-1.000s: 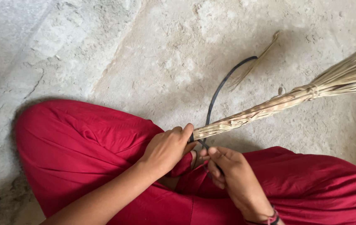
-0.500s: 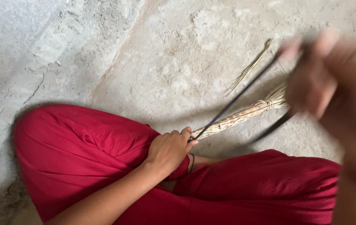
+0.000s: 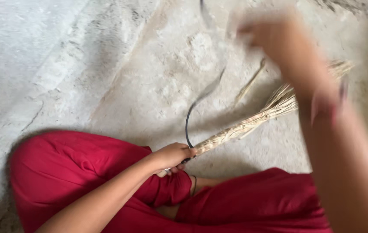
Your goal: The person sits on the floor and wraps a black rubber strip around the handle of a straw broom. They repeatedly wind the strip tightly along the length of the handle, then tie off the end to secure it.
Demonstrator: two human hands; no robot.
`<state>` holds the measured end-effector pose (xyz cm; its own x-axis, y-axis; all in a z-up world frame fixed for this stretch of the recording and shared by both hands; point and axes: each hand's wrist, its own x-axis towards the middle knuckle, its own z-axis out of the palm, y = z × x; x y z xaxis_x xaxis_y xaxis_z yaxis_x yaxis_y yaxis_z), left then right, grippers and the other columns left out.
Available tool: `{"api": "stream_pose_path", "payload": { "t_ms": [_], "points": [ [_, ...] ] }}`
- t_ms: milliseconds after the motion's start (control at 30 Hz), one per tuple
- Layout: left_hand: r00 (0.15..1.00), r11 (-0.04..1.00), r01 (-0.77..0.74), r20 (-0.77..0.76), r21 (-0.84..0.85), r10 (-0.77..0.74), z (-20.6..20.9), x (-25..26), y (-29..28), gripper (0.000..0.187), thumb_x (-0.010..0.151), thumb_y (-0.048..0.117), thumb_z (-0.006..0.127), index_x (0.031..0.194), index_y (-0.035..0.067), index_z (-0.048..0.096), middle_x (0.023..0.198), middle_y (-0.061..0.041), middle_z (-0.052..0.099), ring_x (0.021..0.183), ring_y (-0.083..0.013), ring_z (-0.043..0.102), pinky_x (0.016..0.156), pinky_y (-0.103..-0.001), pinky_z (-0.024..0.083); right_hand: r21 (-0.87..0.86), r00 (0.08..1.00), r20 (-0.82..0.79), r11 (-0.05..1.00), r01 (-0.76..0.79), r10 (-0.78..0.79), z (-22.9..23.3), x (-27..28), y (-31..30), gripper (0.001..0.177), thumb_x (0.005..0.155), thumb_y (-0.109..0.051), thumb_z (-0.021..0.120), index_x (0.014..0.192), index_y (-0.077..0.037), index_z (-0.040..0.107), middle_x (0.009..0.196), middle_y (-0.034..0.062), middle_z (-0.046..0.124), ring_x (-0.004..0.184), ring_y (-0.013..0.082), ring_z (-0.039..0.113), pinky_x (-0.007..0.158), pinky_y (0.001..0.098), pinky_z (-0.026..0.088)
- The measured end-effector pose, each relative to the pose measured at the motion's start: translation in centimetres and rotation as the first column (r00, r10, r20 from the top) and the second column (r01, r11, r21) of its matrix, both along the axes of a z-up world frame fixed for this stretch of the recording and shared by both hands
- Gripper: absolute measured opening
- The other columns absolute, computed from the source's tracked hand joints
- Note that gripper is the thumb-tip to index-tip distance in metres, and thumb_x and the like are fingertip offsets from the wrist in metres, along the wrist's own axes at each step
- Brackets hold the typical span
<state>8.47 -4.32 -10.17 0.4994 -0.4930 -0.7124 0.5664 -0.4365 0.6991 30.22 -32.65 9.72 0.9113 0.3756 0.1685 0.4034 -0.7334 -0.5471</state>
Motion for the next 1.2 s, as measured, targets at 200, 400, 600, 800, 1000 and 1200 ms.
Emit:
{"api": "stream_pose_path", "payload": {
  "t_ms": [200,400,600,800,1000,1200],
  "points": [
    [0.868,0.973,-0.166,-0.492,-0.158,0.068,-1.1,0.6,0.1,0.048,0.102,0.057,0.051,0.076,0.017,0.046,0.056,0.005,0.043,0.04,-0.0042,0.035,0.035,-0.024,0.026,0.149,0.418,-0.898,0.989,0.001,0.135,-11.7,-21.0,3.7,0.021,0.095,-0.021,0.064,0.102,-0.009,0.08,0.091,0.0083,0.078,0.082,0.0152,0.069,0.076,0.0303,0.057],
    [0.87,0.949,-0.209,-0.488,-0.237,0.07,-2.8,0.0,-0.9,0.05,0.099,0.06,0.052,0.075,0.016,0.048,0.055,0.004,0.044,0.04,-0.0036,0.033,0.035,-0.022,0.024,-0.164,0.643,-0.693,0.939,0.301,-0.327,-13.5,-22.7,7.6,0.019,0.082,-0.023,0.075,0.095,-0.009,0.081,0.073,0.0089,0.079,0.063,0.0164,0.07,0.061,0.0315,0.054],
    [0.872,0.961,-0.188,-0.484,-0.203,0.069,-3.6,-0.2,-0.9,0.056,0.098,0.066,0.054,0.076,0.015,0.045,0.055,0.005,0.042,0.04,-0.0023,0.032,0.034,-0.02,0.024,-0.287,0.509,-0.821,0.958,0.024,-0.259,-18.0,-21.9,5.6,0.023,0.087,-0.017,0.068,0.093,-0.001,0.083,0.08,0.0108,0.082,0.072,0.0191,0.078,0.071,0.0308,0.061],
    [0.853,0.94,-0.206,-0.52,-0.27,0.037,-3.3,0.4,-1.1,0.059,0.097,0.068,0.056,0.077,0.013,0.049,0.053,0.007,0.04,0.038,-0.0009,0.03,0.033,-0.02,0.023,0.048,0.797,-0.602,0.995,0.084,-0.038,-24.3,-23.8,6.5,0.098,0.074,-0.013,0.085,0.155,-0.003,0.029,0.14,0.025,0.051,0.131,0.0357,0.05,0.105,0.0401,0.043],
    [0.864,0.924,-0.175,-0.502,-0.34,-0.022,0.5,1.2,0.2,0.062,0.094,0.073,0.051,0.08,0.012,0.052,0.051,0.008,0.039,0.037,-0.0016,0.033,0.034,-0.021,0.025,0.437,0.991,-0.085,0.898,-0.059,0.107,-23.6,-21.6,8.7,0.075,0.086,0.004,0.069,0.154,-0.002,0.038,0.15,0.0248,0.048,0.14,0.036,0.049,0.112,0.0446,0.045],
    [0.854,0.886,-0.199,-0.518,-0.419,-0.053,2.1,0.6,2.1,0.062,0.095,0.073,0.047,0.081,0.013,0.052,0.051,0.009,0.039,0.038,-0.0013,0.034,0.035,-0.021,0.028,0.455,0.839,-0.542,0.856,0.245,0.048,-22.6,-22.4,7.3,0.027,0.097,0.001,0.057,0.121,0.001,0.069,0.108,0.009,0.077,0.103,0.0148,0.07,0.092,0.0293,0.055]
  ]
}}
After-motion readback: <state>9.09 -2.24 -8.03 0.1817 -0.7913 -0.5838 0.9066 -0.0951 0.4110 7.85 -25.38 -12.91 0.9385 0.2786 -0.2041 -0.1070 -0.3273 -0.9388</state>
